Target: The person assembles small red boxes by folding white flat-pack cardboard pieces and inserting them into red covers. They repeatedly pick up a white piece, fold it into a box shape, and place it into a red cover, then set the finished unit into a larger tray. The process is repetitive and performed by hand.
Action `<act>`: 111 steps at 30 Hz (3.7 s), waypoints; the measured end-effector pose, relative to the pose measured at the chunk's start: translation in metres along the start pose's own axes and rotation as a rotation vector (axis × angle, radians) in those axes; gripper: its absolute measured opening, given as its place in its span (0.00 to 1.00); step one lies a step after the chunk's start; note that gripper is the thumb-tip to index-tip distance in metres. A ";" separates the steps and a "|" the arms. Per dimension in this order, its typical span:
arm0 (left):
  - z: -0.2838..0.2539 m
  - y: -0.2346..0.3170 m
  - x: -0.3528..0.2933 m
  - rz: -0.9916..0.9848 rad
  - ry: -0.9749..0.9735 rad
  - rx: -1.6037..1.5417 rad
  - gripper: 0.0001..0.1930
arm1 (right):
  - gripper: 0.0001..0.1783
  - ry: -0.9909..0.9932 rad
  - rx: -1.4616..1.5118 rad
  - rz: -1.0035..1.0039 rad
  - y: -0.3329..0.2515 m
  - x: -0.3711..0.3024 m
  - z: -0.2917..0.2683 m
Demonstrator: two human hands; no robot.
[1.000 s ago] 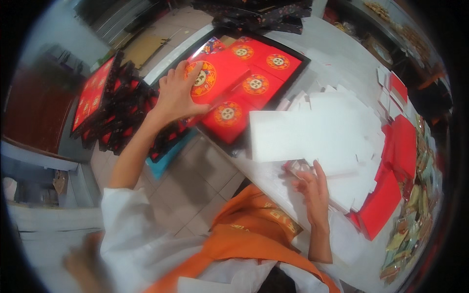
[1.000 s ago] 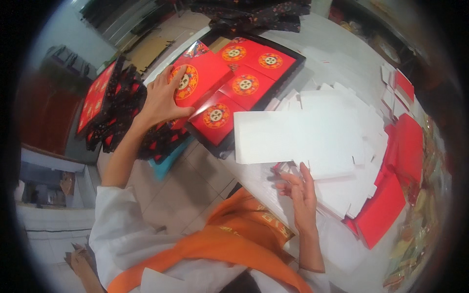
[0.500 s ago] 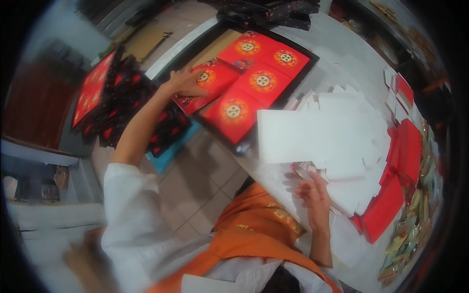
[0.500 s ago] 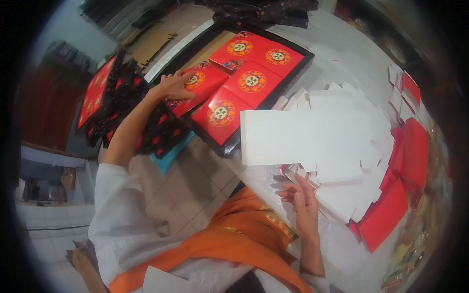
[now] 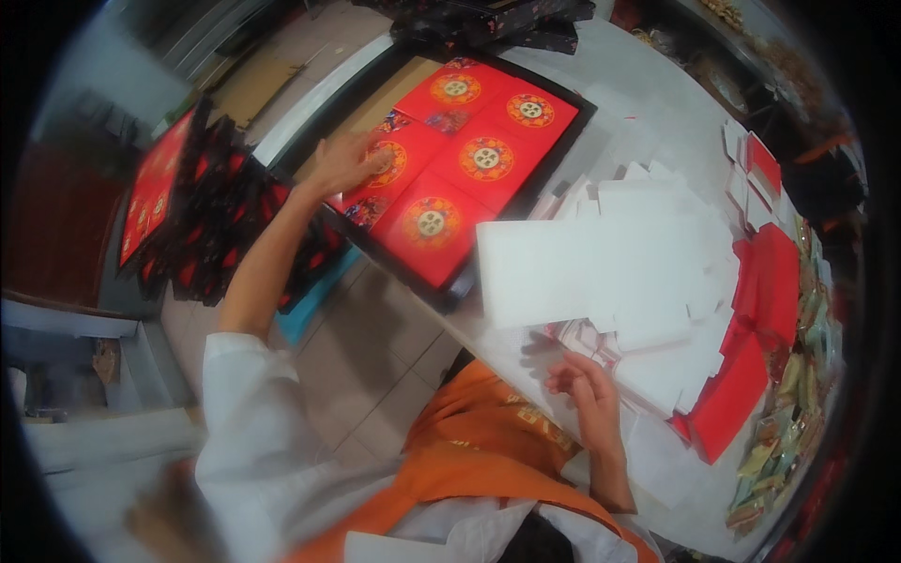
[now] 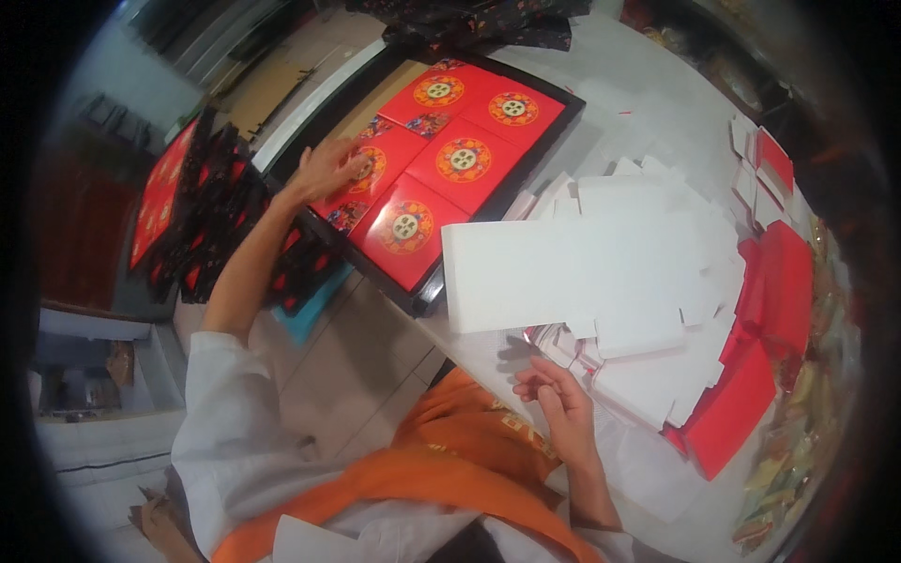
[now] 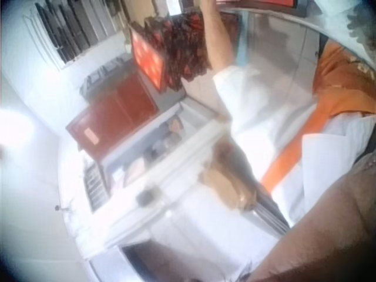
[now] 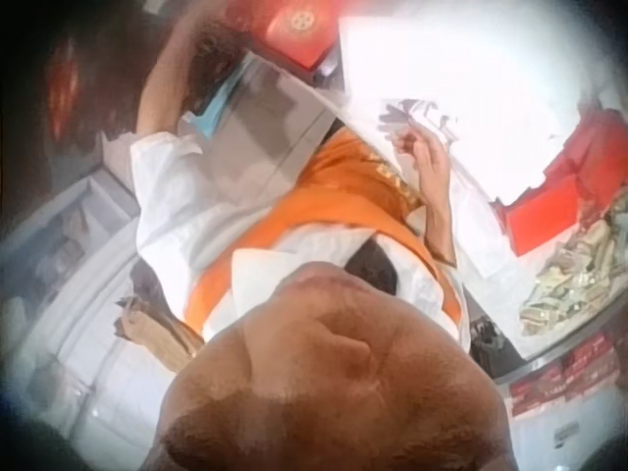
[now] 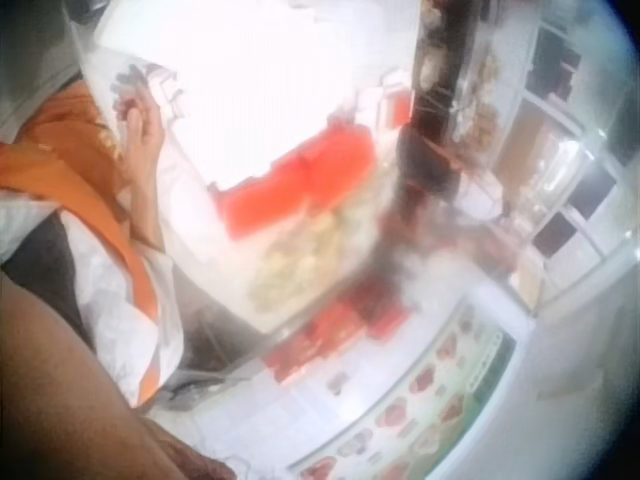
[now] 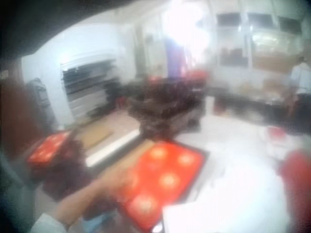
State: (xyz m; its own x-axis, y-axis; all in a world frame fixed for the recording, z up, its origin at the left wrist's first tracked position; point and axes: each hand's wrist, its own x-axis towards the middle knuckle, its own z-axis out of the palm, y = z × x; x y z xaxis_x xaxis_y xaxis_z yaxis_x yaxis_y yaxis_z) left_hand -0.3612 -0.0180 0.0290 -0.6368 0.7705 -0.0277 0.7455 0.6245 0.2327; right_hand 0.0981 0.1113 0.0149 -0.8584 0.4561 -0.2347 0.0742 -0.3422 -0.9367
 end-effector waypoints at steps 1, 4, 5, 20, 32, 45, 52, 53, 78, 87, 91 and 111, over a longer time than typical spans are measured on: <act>0.005 -0.005 0.015 -0.036 0.143 0.042 0.36 | 0.18 0.023 -0.024 -0.006 -0.005 -0.001 0.001; 0.027 -0.017 0.078 -0.218 0.347 -0.107 0.36 | 0.18 0.051 -0.074 -0.038 -0.016 -0.001 -0.002; 0.034 -0.013 0.097 -0.279 0.366 -0.206 0.37 | 0.17 0.044 -0.073 -0.047 -0.016 -0.004 -0.005; 0.066 0.026 0.103 -0.070 0.335 -0.104 0.35 | 0.16 0.069 0.046 0.035 -0.013 -0.033 -0.002; 0.029 0.151 -0.021 0.068 0.160 -0.678 0.32 | 0.17 0.373 -0.174 -0.155 -0.027 -0.092 -0.065; 0.065 0.237 -0.153 -0.272 -0.030 -1.077 0.22 | 0.16 0.300 -1.491 -0.457 -0.036 0.006 -0.102; 0.105 0.237 -0.090 0.203 0.625 -0.295 0.21 | 0.13 0.380 -1.375 -0.453 -0.032 -0.020 -0.082; 0.098 0.244 -0.093 0.192 0.588 -0.297 0.21 | 0.13 0.386 -1.358 -0.444 -0.031 -0.020 -0.083; 0.050 0.255 -0.203 0.313 -0.033 -1.565 0.20 | 0.21 0.459 -0.233 0.162 -0.046 -0.070 -0.089; 0.017 0.246 -0.144 1.001 -0.618 -1.166 0.11 | 0.24 0.227 -0.511 0.227 -0.029 -0.080 -0.077; 0.033 0.266 -0.165 0.470 -0.500 -0.765 0.13 | 0.27 0.132 -0.389 0.071 -0.031 -0.078 -0.059; 0.055 0.275 -0.199 0.331 -0.504 -0.720 0.11 | 0.24 0.056 -0.311 0.175 -0.011 -0.068 -0.047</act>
State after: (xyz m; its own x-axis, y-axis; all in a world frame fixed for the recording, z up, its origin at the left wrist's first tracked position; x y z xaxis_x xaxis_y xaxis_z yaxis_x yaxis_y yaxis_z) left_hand -0.0184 0.0073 0.0445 -0.1279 0.9646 -0.2309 0.4648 0.2639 0.8452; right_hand 0.1797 0.1228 0.0292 -0.7907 0.4597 -0.4042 0.3760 -0.1563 -0.9133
